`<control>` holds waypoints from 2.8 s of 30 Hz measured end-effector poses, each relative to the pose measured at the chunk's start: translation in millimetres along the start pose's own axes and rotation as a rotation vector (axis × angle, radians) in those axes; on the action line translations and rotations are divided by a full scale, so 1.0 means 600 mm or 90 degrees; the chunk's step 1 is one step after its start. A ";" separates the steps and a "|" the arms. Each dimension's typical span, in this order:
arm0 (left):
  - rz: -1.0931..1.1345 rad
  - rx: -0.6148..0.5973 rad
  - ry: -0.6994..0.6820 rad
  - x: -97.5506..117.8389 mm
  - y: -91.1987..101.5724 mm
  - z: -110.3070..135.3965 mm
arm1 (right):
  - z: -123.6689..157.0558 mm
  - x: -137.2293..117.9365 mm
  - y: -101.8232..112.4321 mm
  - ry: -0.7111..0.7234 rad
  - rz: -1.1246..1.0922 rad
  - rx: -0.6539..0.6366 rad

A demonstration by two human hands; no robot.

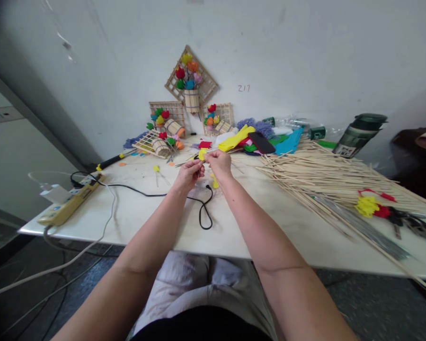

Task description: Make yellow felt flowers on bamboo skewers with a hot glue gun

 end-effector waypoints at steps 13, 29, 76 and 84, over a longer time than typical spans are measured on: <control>-0.001 -0.008 -0.002 -0.004 0.003 -0.004 | 0.000 0.004 -0.002 -0.011 -0.005 0.003; 0.022 -0.017 0.036 -0.001 -0.005 0.004 | 0.002 0.001 -0.016 -0.010 -0.088 -0.107; -0.080 -0.062 0.085 -0.012 -0.006 0.004 | -0.013 0.015 -0.007 -0.003 -0.091 -0.063; -0.067 -0.067 0.075 -0.012 -0.009 0.005 | -0.014 0.011 -0.008 -0.002 -0.080 -0.076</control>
Point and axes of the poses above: each hand's wrist, its own z-axis away from the middle knuckle, its own y-axis out of the back of the hand, x = y × z, the point moved 6 cm from there along -z, towards the middle knuckle, and after that the axes turned 4 degrees about z, right-handed, at the moved point
